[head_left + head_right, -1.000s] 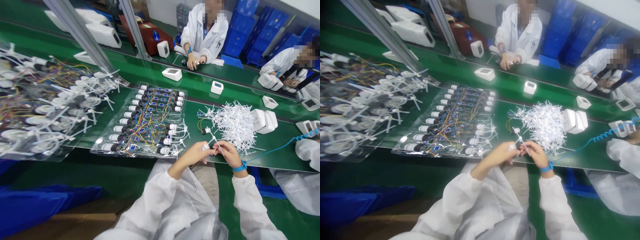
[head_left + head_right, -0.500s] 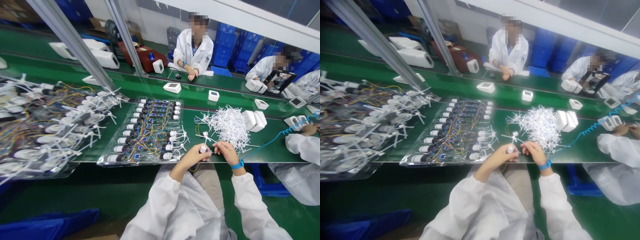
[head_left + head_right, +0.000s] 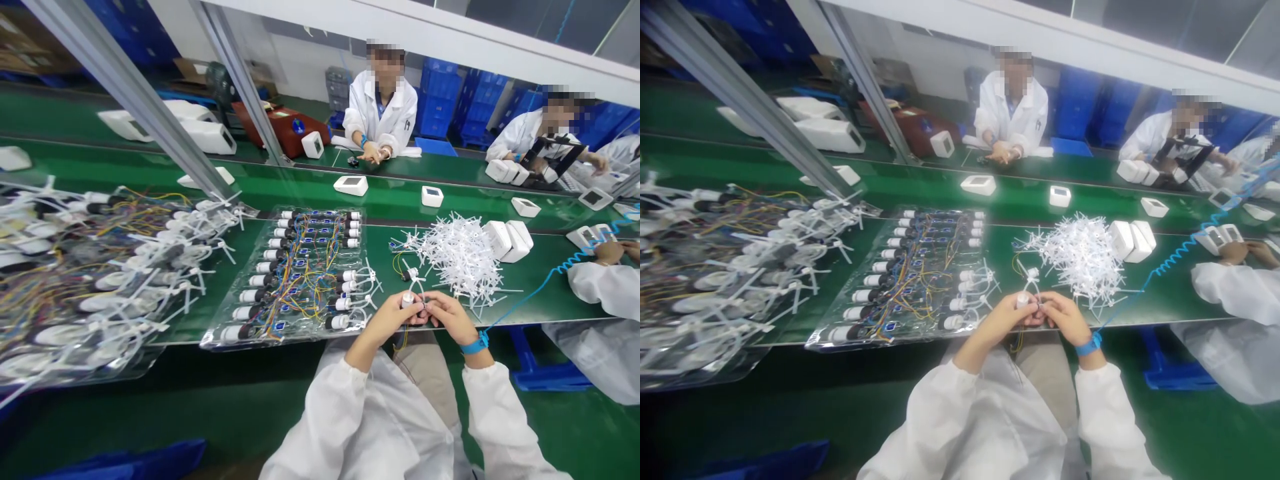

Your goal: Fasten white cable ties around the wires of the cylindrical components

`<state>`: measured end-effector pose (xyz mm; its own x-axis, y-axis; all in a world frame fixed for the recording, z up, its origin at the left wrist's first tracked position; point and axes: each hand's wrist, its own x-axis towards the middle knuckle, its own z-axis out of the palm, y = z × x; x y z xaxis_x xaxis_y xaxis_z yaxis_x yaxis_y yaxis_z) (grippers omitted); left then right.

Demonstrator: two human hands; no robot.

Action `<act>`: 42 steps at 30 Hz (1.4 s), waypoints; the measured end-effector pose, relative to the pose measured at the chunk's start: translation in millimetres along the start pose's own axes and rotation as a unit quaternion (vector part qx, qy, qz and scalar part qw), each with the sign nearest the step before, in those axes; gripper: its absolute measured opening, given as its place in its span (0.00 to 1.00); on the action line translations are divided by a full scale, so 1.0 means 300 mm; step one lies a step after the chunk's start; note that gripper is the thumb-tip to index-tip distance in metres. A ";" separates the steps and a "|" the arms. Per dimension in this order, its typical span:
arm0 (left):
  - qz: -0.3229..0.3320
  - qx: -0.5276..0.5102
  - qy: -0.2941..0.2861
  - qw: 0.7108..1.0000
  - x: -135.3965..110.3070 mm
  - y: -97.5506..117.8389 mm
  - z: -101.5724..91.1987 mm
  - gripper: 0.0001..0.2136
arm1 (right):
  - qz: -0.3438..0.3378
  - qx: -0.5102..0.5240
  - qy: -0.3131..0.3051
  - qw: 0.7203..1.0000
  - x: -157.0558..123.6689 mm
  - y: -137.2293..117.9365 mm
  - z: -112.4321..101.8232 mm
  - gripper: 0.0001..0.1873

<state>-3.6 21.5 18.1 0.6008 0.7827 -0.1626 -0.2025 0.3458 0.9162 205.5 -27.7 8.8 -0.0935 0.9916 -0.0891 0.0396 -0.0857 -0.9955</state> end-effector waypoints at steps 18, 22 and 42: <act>-0.036 -0.034 0.025 0.998 0.000 -0.026 -0.006 0.24 | 0.043 0.221 0.048 0.973 0.043 -0.015 0.036 0.19; -0.046 0.007 0.038 0.998 -0.005 -0.026 -0.003 0.23 | 0.035 0.222 0.039 0.974 0.042 -0.015 0.038 0.18; -0.046 0.013 0.063 0.997 -0.002 -0.008 0.018 0.24 | -0.007 0.212 0.078 0.974 0.036 -0.007 0.060 0.19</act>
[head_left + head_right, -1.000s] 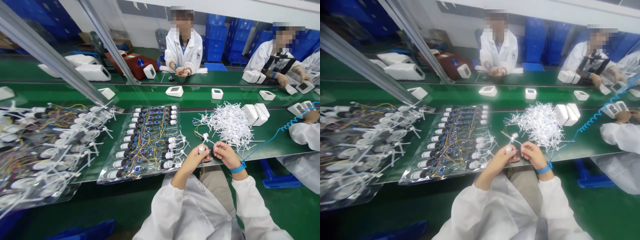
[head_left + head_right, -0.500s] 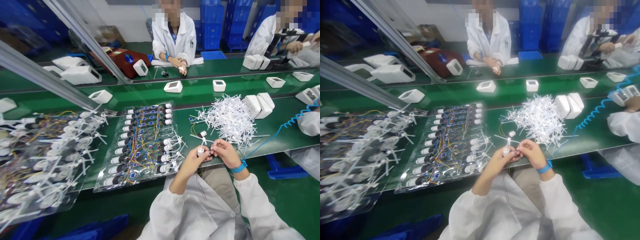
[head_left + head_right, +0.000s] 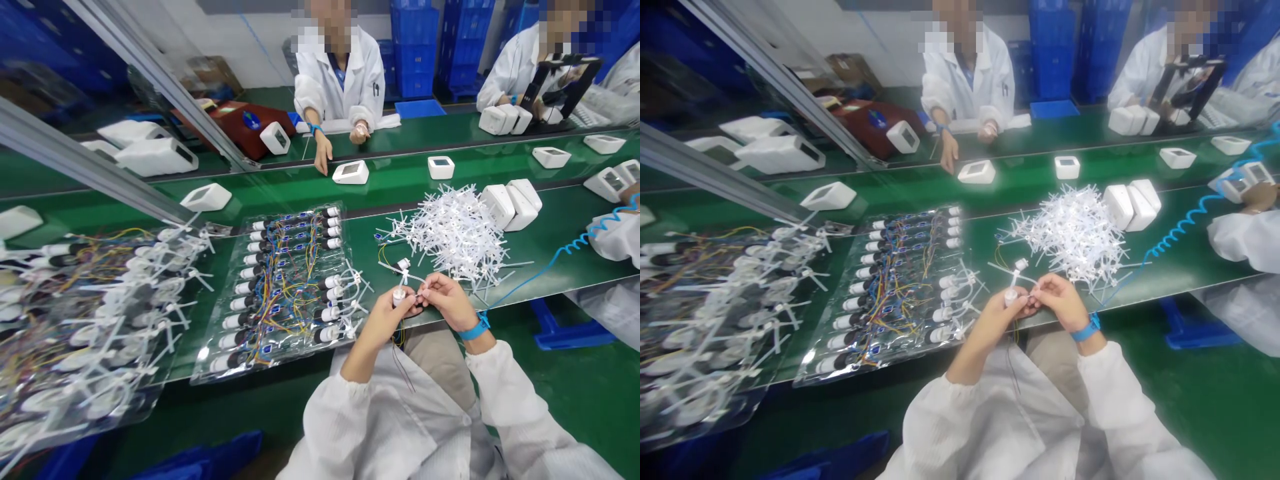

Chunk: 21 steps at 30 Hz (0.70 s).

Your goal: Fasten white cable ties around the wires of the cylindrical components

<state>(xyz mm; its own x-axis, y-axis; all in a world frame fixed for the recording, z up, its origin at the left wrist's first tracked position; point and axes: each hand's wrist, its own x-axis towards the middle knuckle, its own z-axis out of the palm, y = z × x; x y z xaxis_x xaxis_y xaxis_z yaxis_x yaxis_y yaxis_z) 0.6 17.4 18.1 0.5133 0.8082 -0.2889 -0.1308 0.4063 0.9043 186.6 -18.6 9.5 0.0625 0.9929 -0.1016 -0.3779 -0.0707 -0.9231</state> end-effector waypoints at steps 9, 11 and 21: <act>0.035 0.054 0.029 0.998 -0.007 0.012 0.019 0.24 | -0.008 -0.025 0.011 1.000 0.000 0.024 -0.014 0.18; 0.044 0.063 0.032 0.997 -0.010 0.013 0.021 0.23 | -0.009 -0.029 0.013 0.999 -0.001 0.026 -0.012 0.17; 0.053 0.071 0.030 0.996 -0.004 0.002 0.019 0.22 | -0.017 -0.036 0.016 0.999 0.001 0.030 -0.010 0.17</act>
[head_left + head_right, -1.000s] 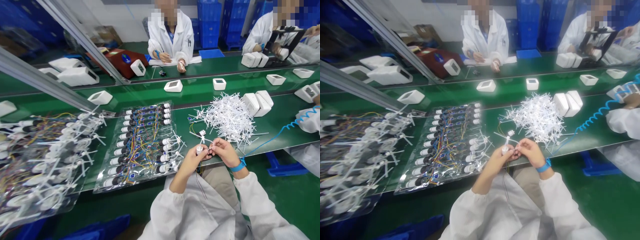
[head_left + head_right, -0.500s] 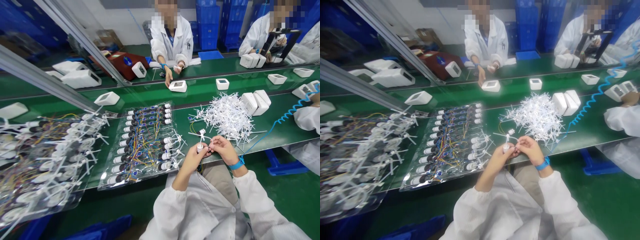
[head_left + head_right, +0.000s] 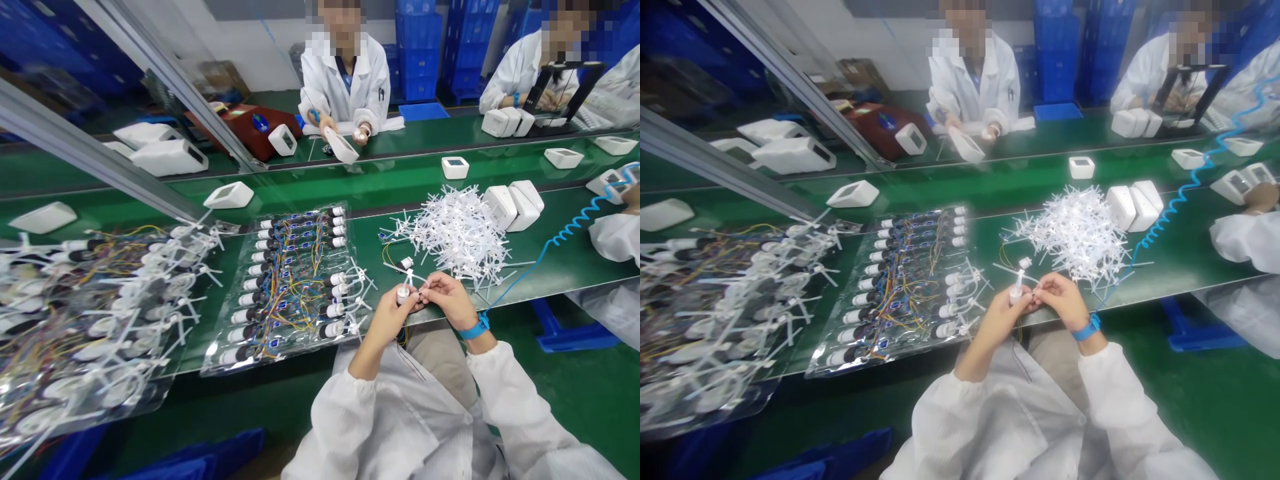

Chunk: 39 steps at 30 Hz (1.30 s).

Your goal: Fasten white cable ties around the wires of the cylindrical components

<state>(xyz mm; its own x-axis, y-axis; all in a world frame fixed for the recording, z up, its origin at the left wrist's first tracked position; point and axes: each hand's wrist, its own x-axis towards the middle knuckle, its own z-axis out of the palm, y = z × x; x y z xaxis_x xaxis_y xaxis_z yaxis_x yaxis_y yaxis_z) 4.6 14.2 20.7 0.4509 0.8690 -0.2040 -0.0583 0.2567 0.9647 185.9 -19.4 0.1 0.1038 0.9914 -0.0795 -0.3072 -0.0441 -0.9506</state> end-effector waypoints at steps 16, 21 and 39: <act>0.025 0.057 0.027 0.998 -0.009 -0.022 -0.017 0.15 | -0.002 -0.038 -0.009 0.999 -0.020 -0.012 0.002 0.18; 0.018 0.044 0.035 0.998 -0.005 -0.037 -0.017 0.16 | -0.017 -0.040 -0.023 0.999 -0.017 -0.014 -0.002 0.17; 0.044 0.062 0.003 0.997 -0.004 -0.010 -0.033 0.13 | -0.039 -0.112 -0.020 0.993 -0.012 -0.022 0.000 0.12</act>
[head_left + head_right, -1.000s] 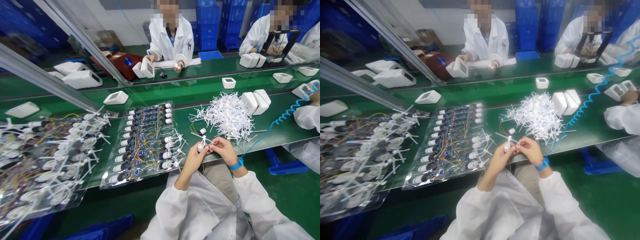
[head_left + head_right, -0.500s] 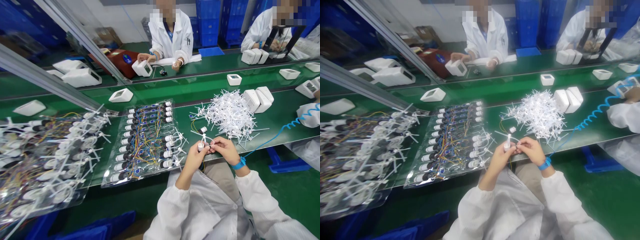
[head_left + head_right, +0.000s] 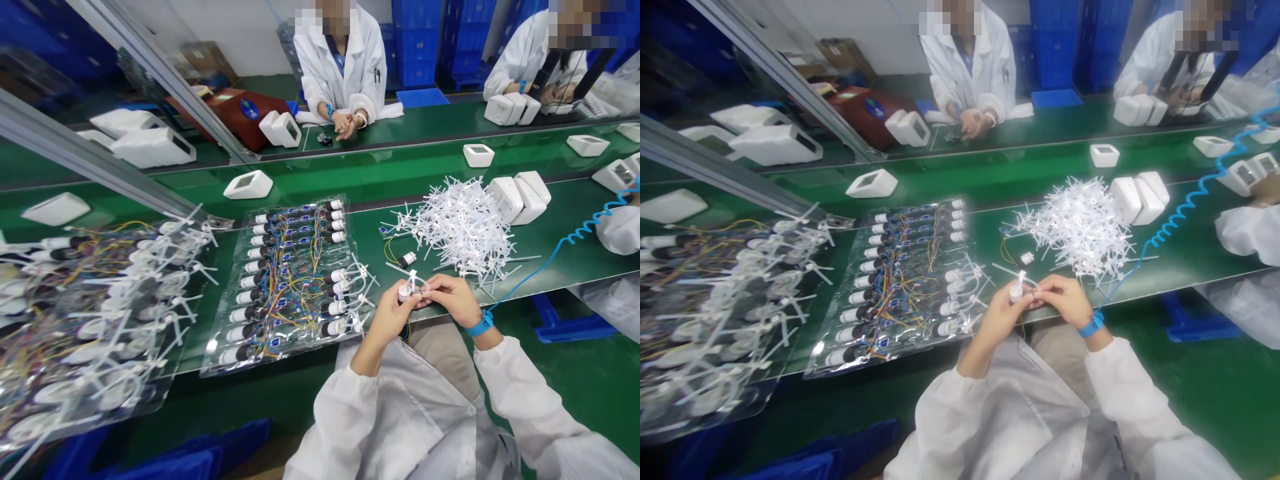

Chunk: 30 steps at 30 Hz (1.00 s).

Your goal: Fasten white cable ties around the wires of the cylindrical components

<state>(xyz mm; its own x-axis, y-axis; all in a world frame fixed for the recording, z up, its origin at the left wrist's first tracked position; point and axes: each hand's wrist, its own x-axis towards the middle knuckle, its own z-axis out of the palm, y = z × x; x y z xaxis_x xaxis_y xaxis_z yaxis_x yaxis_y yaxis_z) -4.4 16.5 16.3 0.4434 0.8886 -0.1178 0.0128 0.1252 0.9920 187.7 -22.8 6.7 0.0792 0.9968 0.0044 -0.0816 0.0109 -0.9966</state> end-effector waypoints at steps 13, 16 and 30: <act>-0.005 -0.029 0.007 1.000 -0.021 -0.018 0.018 0.15 | 0.023 0.028 -0.013 0.999 -0.020 0.017 -0.009 0.18; 0.004 -0.010 0.010 1.000 -0.026 -0.021 0.015 0.14 | 0.014 0.029 -0.029 0.999 -0.018 0.017 -0.009 0.18; -0.009 0.008 -0.045 0.999 -0.031 0.003 -0.013 0.14 | -0.069 -0.041 -0.066 0.995 -0.026 -0.011 -0.014 0.13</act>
<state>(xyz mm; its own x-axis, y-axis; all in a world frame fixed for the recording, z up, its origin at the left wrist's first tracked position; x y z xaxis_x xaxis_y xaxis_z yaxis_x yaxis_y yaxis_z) -12.0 10.1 18.1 0.5221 0.8425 -0.1329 0.0368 0.1335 0.9904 191.7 -30.9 9.8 -0.0472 0.9879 0.1475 0.0026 0.1478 -0.9890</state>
